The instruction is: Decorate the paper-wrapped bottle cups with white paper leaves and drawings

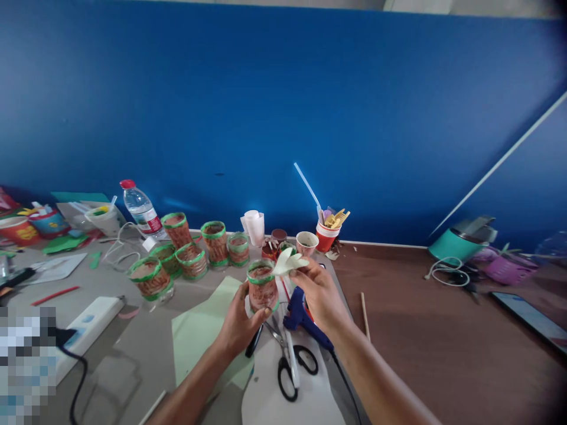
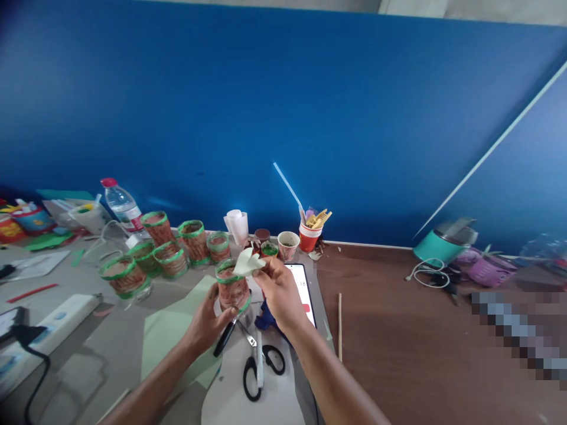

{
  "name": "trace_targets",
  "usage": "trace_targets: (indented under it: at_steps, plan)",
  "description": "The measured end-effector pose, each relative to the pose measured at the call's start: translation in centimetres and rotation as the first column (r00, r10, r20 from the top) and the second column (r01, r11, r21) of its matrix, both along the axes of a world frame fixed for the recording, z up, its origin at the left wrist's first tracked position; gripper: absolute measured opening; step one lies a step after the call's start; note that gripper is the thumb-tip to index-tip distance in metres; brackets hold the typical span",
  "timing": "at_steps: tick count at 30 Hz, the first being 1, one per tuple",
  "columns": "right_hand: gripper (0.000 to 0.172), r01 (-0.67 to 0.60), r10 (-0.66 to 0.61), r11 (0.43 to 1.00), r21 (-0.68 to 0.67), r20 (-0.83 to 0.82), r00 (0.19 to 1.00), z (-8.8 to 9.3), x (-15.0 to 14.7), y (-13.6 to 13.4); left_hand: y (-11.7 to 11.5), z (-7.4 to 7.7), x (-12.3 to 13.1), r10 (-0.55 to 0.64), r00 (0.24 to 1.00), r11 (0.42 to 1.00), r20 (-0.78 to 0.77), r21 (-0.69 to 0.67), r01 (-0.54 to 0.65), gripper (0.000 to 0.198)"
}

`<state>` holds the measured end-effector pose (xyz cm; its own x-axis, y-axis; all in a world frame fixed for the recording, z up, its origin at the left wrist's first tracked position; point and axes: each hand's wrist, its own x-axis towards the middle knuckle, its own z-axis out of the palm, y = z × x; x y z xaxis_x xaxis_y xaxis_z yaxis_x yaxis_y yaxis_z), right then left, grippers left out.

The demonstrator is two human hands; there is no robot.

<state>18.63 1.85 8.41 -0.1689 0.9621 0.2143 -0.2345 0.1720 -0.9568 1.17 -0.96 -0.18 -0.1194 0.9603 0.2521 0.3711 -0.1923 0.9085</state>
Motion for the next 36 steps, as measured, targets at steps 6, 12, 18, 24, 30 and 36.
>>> trace_targets:
  at_steps: [6, 12, 18, 24, 30, 36]
  plan:
    - [0.011, 0.071, -0.098, 0.992, 0.103, 0.286, 0.953, -0.5, 0.0, 0.1, -0.2, 0.7, 0.1, -0.024, 1.000, 1.000, -0.013, -0.001, 0.024, 0.056]
    - [0.009, 0.095, -0.172, 0.975, 0.201, 0.407, 0.897, 0.1, 0.2, 0.2, -0.3, 1.2, 0.2, -0.074, 0.996, 0.997, -0.043, -0.012, 0.074, 0.055]
    - [0.009, 0.032, -0.111, 0.978, 0.205, 0.385, 0.916, -0.1, 0.4, 0.4, -0.4, 1.6, 0.3, -0.085, 0.995, 0.996, -0.049, 0.005, 0.086, 0.052]
    - [0.008, 0.040, -0.133, 0.975, 0.219, 0.427, 0.895, -0.1, 0.4, 0.3, -0.5, 2.1, 0.3, -0.128, 0.990, 0.992, -0.052, -0.007, 0.128, 0.051]
    - [0.008, 0.094, -0.224, 0.951, 0.293, 0.448, 0.866, 0.1, 0.2, 0.2, -0.5, 1.7, 0.1, -0.150, 0.986, 0.988, -0.069, 0.027, 0.152, 0.047]
    - [0.008, 0.143, -0.314, 0.914, 0.381, 0.437, 0.843, -0.2, -0.2, 0.2, -0.8, 2.4, 0.4, -0.176, 0.982, 0.984, -0.063, 0.025, 0.178, 0.043]
